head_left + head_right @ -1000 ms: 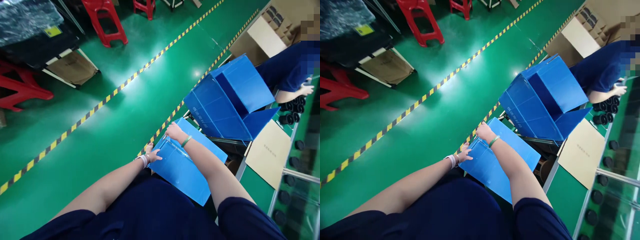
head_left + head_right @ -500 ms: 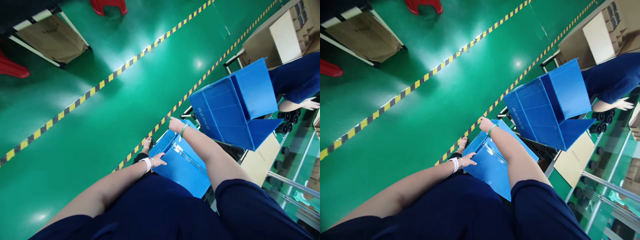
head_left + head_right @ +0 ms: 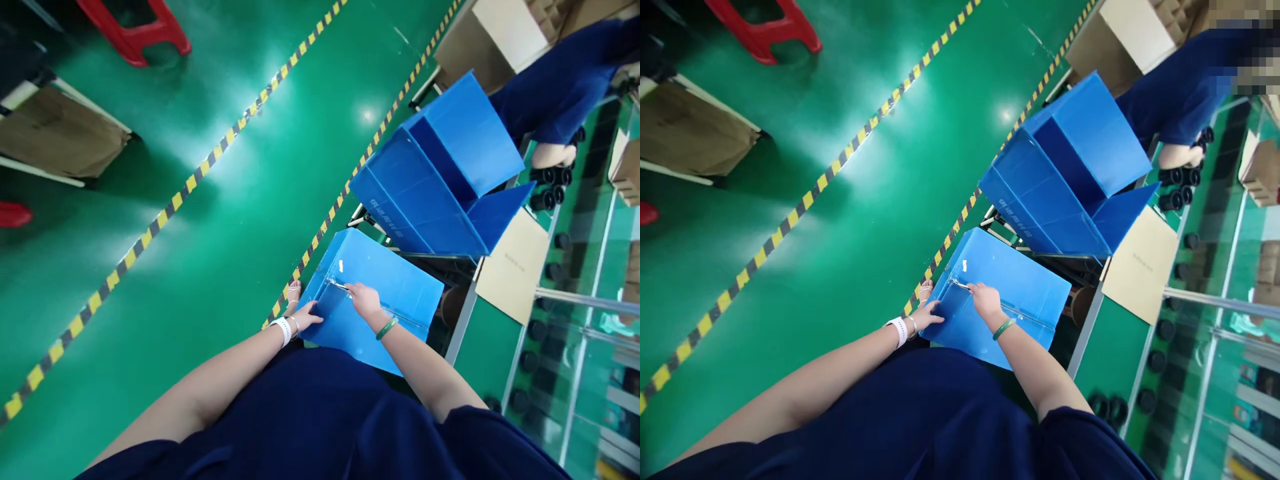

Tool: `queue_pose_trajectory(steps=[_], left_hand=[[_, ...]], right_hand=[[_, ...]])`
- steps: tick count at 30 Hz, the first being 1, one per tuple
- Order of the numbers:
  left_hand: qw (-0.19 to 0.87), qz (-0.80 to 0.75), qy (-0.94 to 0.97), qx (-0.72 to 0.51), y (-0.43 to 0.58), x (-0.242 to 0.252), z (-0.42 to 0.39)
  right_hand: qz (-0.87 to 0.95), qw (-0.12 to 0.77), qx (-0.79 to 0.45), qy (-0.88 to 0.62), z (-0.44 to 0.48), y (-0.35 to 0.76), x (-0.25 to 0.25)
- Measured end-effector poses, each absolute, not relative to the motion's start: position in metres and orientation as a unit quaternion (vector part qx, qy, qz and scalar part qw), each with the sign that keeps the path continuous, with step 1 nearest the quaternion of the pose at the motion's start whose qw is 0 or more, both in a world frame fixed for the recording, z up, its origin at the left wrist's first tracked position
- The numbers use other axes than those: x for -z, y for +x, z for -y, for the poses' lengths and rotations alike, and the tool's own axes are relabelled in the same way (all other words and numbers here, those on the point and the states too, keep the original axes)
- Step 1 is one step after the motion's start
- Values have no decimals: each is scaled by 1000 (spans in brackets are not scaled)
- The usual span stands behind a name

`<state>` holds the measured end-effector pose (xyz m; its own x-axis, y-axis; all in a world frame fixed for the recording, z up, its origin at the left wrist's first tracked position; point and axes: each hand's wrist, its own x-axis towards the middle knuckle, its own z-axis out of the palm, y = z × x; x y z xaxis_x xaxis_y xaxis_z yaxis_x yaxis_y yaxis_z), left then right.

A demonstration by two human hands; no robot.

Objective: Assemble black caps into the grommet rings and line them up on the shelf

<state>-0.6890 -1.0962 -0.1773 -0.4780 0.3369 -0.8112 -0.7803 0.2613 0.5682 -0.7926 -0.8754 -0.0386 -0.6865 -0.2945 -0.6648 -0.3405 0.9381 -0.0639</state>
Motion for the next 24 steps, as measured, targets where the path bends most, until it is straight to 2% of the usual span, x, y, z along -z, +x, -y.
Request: queue_pose_trajectory(steps=[12,24], left_hand=[[506,-678,-225,-483,-703,154,1095],[469,-733,-279,-407,-720,110,1076]], right_hand=[[-937,317,50,-137,843,-773,67],[-937,348,2,32,615,-673,37]])
